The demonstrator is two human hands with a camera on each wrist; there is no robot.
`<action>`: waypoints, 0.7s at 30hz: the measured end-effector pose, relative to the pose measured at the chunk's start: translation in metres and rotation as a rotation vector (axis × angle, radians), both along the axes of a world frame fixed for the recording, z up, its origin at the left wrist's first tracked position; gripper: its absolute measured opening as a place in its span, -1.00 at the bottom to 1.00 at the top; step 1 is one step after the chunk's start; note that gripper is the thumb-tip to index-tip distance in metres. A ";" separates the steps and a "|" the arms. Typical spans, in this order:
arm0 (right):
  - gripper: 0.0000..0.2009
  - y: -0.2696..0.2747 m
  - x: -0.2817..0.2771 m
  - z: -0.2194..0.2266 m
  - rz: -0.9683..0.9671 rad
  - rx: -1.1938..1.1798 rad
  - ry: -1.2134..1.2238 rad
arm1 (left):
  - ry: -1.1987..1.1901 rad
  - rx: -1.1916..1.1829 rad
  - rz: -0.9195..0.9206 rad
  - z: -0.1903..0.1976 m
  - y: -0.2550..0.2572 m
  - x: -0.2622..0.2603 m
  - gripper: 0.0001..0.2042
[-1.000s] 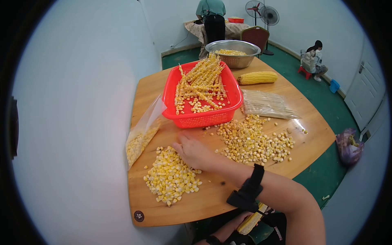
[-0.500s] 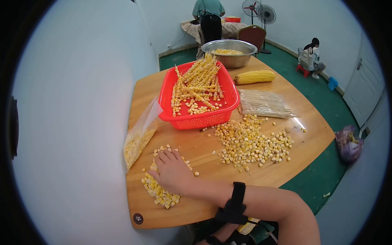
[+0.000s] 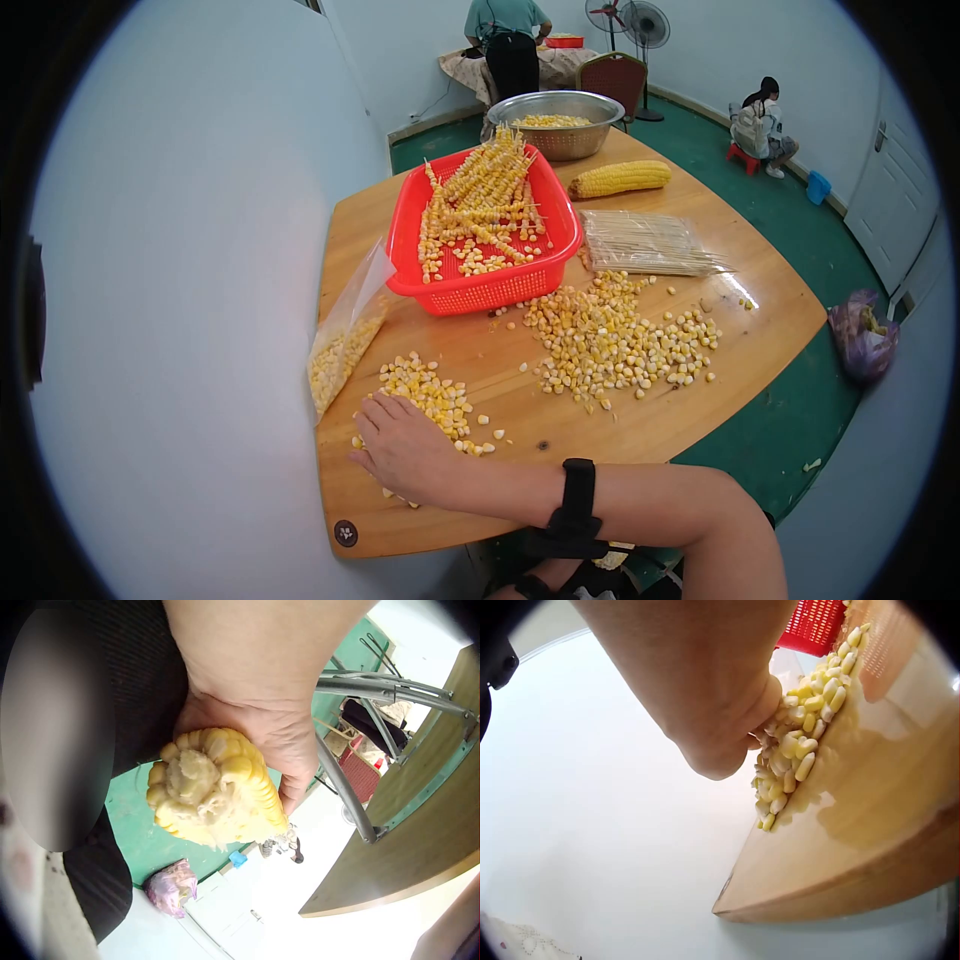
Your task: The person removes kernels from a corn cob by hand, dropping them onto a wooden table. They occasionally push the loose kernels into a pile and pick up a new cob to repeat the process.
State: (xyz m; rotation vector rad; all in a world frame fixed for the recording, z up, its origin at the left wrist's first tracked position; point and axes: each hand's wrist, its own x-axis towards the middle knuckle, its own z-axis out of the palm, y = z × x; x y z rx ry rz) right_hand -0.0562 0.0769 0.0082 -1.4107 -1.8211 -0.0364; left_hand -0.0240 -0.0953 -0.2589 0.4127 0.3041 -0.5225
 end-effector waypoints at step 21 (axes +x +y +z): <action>-0.82 0.038 0.103 -0.015 -0.195 -0.448 0.488 | 0.002 0.008 -0.016 -0.003 -0.004 -0.007 -0.51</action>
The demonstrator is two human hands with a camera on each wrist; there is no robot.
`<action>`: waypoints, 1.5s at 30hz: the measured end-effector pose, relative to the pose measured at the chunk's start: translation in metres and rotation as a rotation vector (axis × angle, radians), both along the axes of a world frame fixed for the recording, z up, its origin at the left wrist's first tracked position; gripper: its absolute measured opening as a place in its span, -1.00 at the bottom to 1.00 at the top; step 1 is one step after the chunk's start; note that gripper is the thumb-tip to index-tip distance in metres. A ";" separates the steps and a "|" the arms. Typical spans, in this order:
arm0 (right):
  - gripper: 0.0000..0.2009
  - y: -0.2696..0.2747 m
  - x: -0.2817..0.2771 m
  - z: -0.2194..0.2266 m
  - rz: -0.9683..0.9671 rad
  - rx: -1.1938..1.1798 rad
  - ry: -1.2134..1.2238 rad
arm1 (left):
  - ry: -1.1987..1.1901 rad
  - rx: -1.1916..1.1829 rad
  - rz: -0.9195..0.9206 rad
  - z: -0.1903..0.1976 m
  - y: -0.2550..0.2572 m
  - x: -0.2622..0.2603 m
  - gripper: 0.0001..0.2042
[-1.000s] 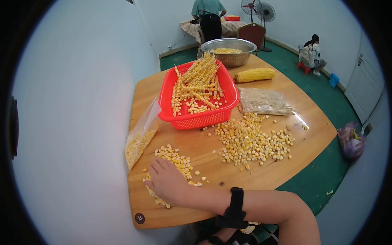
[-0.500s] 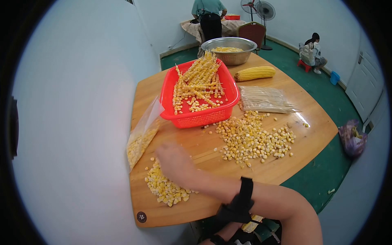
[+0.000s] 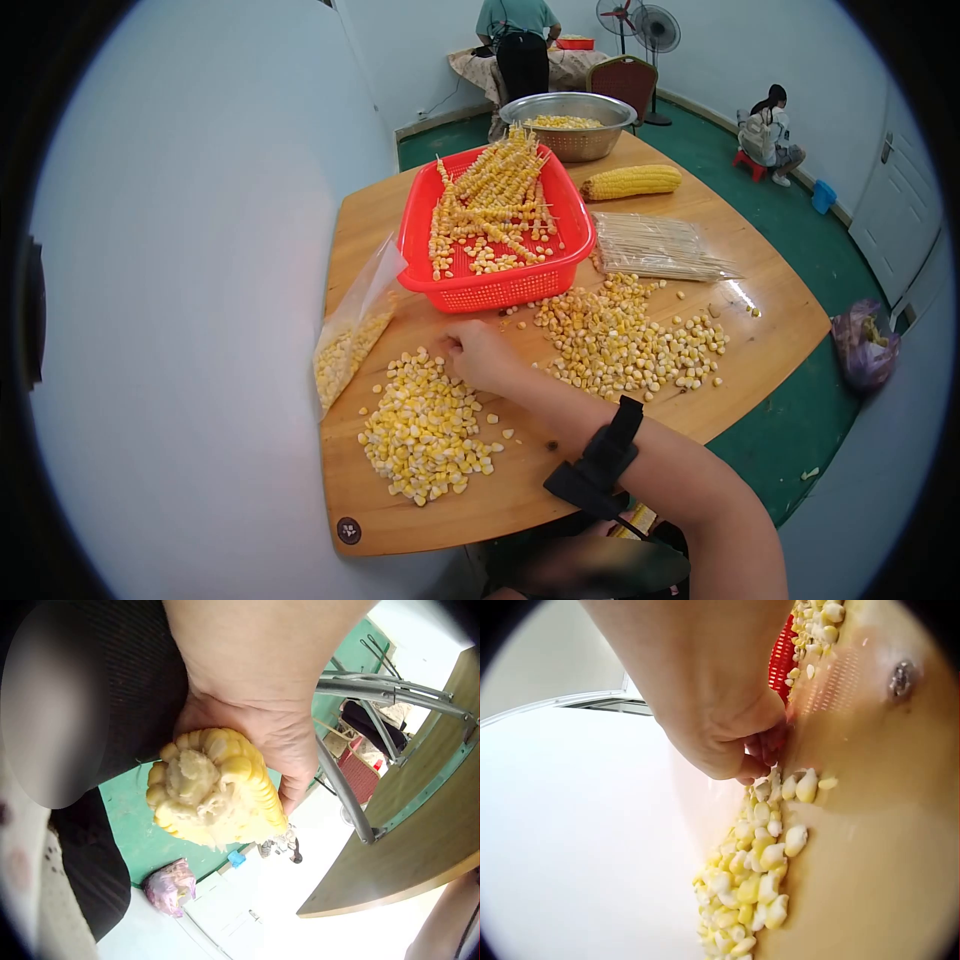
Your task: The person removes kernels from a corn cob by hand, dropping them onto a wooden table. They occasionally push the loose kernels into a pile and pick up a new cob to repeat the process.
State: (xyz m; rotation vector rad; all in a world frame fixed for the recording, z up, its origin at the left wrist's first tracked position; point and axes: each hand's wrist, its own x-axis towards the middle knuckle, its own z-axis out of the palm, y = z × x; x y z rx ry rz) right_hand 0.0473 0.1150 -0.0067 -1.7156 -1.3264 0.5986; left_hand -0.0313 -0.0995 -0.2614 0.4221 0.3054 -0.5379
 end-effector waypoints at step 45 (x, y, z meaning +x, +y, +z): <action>-0.89 0.023 -0.016 0.016 0.224 -0.005 -0.388 | 0.009 -0.053 0.060 -0.002 0.010 -0.013 -0.53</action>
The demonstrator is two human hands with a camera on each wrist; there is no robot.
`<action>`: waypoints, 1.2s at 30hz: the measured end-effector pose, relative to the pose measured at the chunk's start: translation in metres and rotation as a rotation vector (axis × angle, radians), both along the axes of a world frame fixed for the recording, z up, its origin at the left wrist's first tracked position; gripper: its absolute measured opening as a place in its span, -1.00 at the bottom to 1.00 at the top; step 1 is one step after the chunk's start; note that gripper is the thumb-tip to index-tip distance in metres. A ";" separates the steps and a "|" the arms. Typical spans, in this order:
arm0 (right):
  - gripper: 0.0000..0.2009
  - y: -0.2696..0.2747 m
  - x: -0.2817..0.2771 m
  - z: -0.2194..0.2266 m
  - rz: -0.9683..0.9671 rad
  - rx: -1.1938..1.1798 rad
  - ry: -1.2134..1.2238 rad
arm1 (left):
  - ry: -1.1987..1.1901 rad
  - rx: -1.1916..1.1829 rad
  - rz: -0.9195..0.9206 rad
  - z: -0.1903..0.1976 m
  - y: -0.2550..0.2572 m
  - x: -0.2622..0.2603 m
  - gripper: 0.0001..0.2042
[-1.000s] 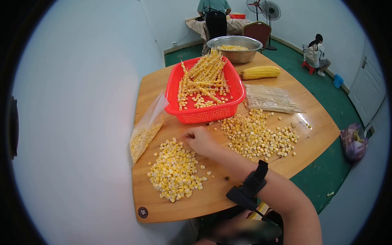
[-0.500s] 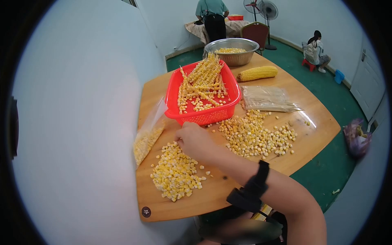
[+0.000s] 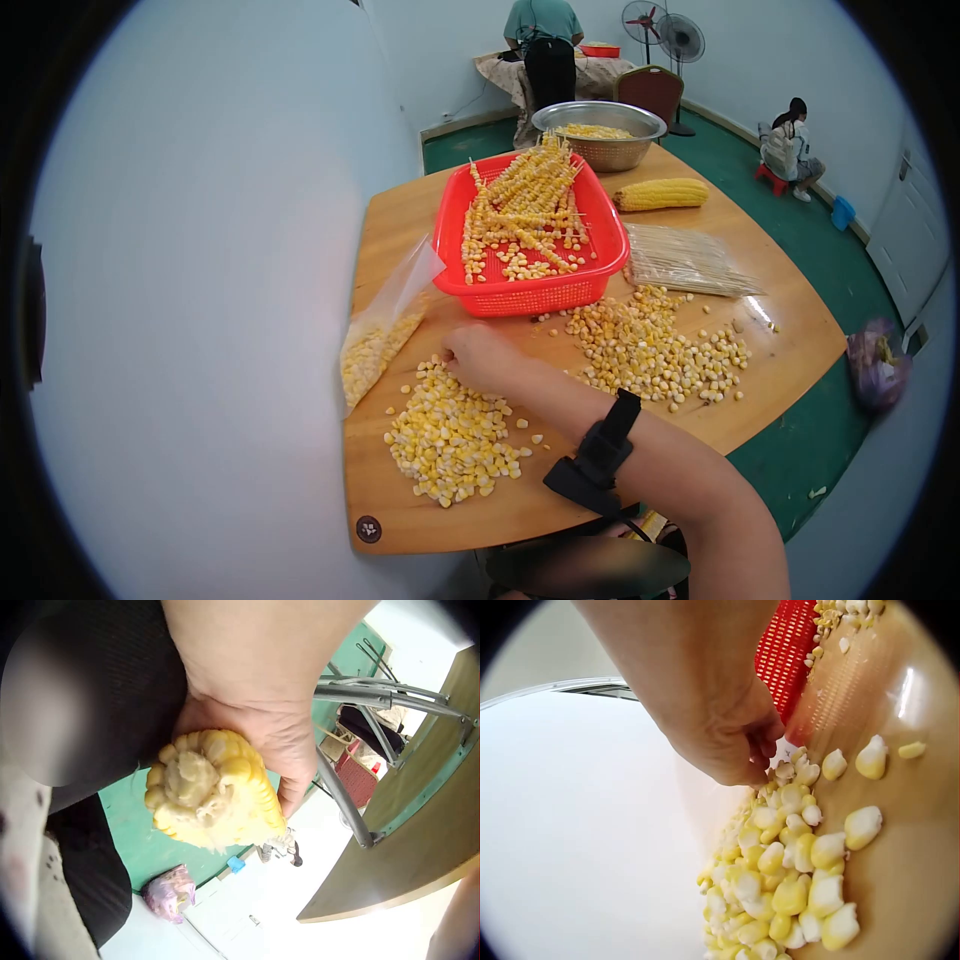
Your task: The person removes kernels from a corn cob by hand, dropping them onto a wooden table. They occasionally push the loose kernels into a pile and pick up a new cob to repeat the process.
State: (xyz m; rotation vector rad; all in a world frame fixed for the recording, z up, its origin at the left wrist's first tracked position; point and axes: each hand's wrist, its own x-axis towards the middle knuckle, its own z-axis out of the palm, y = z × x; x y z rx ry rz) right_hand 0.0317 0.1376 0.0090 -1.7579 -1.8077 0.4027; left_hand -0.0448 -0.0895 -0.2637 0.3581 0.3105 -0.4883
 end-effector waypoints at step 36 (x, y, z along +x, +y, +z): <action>-0.83 -0.028 0.004 -0.011 -0.058 0.010 0.211 | 0.013 0.002 -0.009 -0.002 -0.005 -0.002 -0.55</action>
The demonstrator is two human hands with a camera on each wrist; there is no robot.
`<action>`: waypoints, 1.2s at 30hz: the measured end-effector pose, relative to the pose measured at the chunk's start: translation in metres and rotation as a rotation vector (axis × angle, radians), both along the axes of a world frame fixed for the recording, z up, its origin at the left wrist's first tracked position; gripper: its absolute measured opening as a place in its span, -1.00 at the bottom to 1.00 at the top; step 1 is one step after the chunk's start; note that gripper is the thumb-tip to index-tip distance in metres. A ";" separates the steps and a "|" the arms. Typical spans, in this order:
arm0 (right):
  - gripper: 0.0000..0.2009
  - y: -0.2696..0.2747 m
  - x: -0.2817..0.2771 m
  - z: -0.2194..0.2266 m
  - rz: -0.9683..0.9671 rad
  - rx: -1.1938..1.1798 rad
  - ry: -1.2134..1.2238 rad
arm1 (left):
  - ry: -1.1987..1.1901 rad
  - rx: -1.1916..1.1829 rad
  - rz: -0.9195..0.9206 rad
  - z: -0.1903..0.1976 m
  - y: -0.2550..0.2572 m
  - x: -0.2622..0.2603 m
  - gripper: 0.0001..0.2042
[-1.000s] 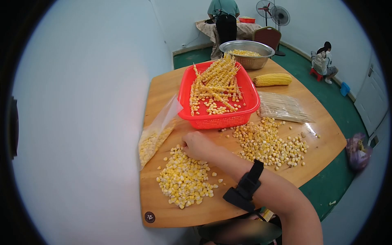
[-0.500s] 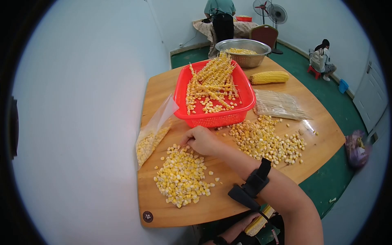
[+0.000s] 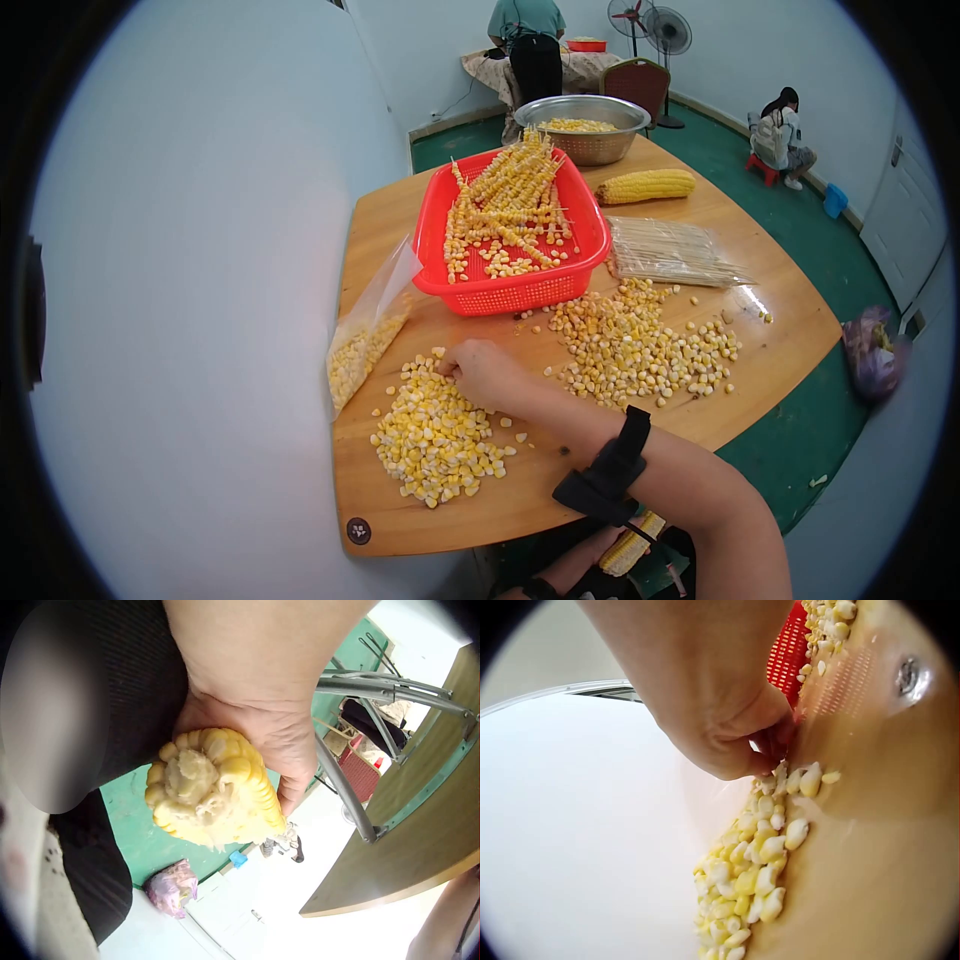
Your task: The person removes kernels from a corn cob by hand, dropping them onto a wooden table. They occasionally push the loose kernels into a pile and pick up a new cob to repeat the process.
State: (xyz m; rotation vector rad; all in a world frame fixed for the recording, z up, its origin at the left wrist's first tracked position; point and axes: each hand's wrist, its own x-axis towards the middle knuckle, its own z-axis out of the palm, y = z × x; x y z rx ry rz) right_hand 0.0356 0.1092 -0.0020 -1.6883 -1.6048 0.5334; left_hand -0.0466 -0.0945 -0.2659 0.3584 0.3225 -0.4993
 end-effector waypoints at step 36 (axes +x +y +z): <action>-0.85 -0.181 0.040 0.006 -0.223 0.094 0.486 | -0.239 0.241 -0.046 0.075 0.008 -0.027 -0.56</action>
